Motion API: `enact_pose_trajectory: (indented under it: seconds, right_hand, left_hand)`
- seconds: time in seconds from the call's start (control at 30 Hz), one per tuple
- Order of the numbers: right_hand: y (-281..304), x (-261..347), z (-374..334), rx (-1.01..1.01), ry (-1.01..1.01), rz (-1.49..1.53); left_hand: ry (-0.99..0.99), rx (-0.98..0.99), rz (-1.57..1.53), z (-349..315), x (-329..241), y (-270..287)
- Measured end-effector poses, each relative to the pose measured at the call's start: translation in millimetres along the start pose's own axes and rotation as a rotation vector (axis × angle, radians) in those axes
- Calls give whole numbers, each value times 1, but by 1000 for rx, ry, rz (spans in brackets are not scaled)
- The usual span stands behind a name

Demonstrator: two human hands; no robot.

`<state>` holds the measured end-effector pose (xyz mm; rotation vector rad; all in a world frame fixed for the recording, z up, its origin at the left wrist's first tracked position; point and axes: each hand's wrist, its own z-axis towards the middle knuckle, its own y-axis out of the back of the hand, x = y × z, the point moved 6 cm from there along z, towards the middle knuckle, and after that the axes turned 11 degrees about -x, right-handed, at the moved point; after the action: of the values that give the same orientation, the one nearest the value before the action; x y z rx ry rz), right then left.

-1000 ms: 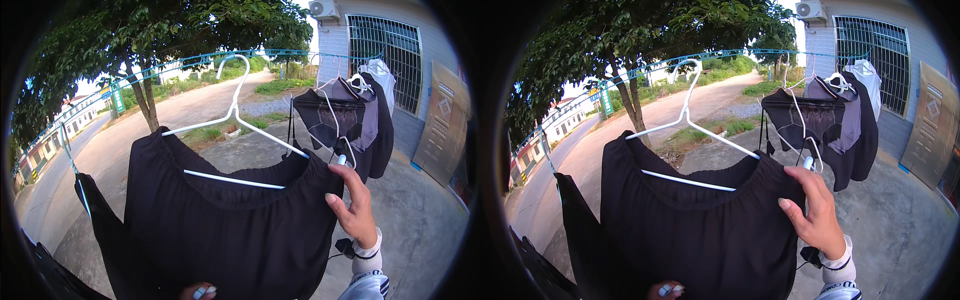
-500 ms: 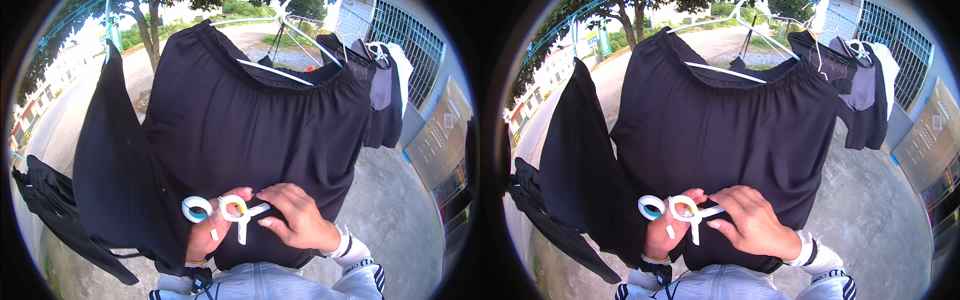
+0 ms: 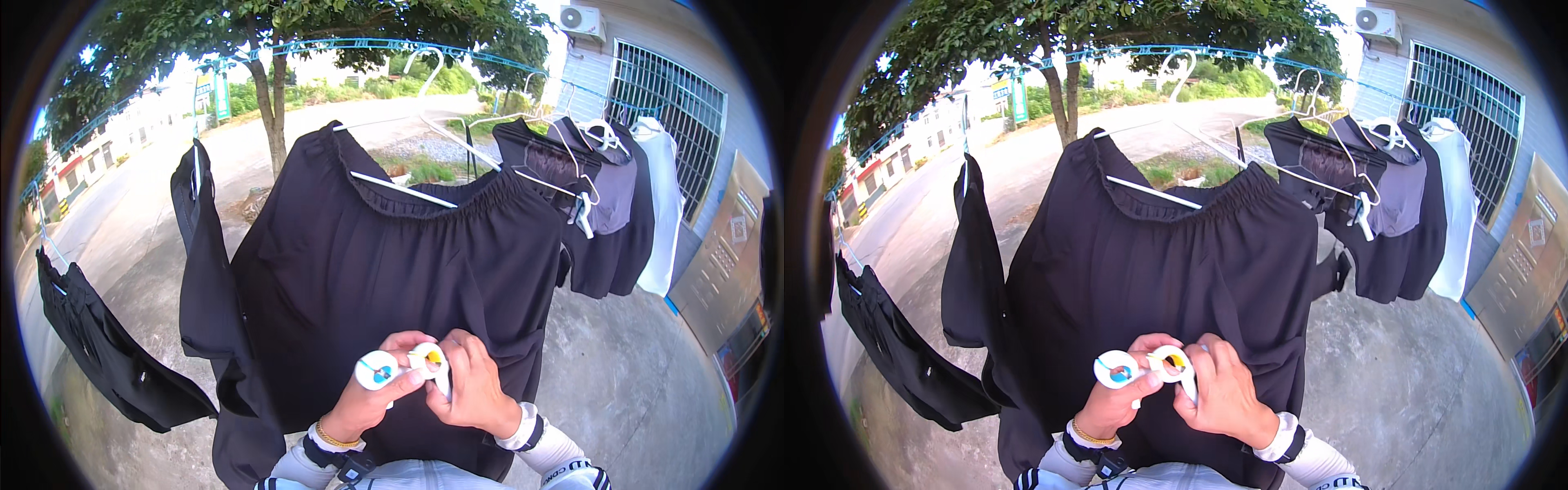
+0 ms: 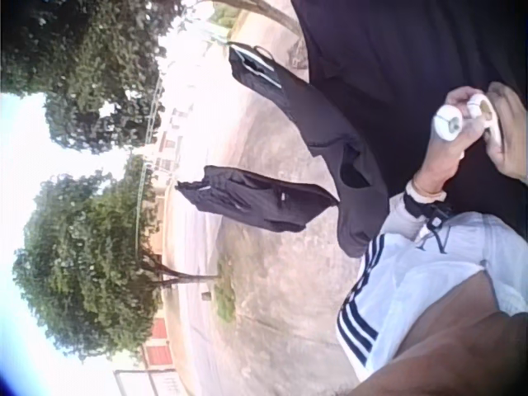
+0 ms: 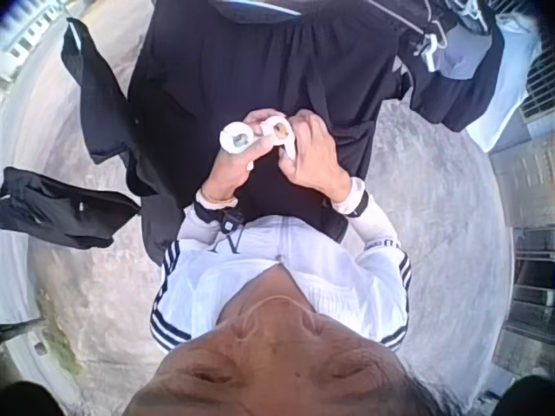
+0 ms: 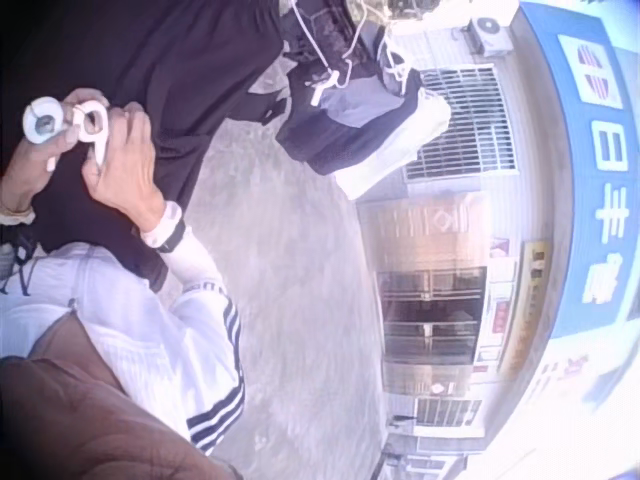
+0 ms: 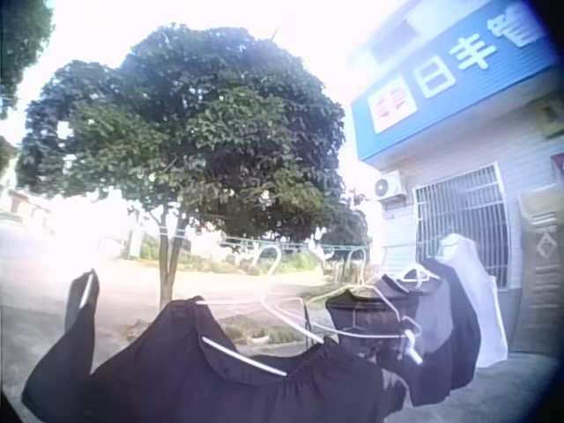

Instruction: The person hangs underwear, shorts, a bra, trousers, and shirts onto hangers and then clips them to a laundry line outside.

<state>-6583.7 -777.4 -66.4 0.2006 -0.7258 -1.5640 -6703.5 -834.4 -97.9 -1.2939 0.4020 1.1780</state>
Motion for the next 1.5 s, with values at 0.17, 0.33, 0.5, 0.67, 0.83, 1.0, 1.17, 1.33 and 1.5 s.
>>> enact_pose_trajectory:
  seconds: [0.17, 0.33, 0.5, 0.67, 0.83, 1.0, 1.17, 1.33, 1.5]
  right_hand:
    - [51, -52, -2, -134, 27, 101]
    - [72, -90, -5, -62, -16, 212]
    - [66, -104, -18, -75, 27, 259]
    - [54, -117, -43, -21, -28, 51]
    - [57, -145, -56, -28, -167, 70]
    - [81, -131, -53, -43, -266, 208]
    - [132, -93, 0, -45, -116, 216]
    - [168, -13, 99, -110, 371, -22]
    - [144, 7, 184, -154, 654, -518]
  left_hand:
    - [-750, -192, 840, 25, -72, -51]
    - [-1073, -390, 1469, 90, -156, -80]
    - [-505, 62, 1897, 196, -148, -65]
    - [4, 183, 2343, 222, -134, -38]
    - [6, 136, 2567, 230, -125, -35]
    - [-670, 118, 2160, 213, -117, -30]
    - [-971, 77, 1792, 181, -111, -39]
    - [-1010, -35, 1574, 159, -111, -27]
    - [-1126, -124, 1417, 164, -105, -32]
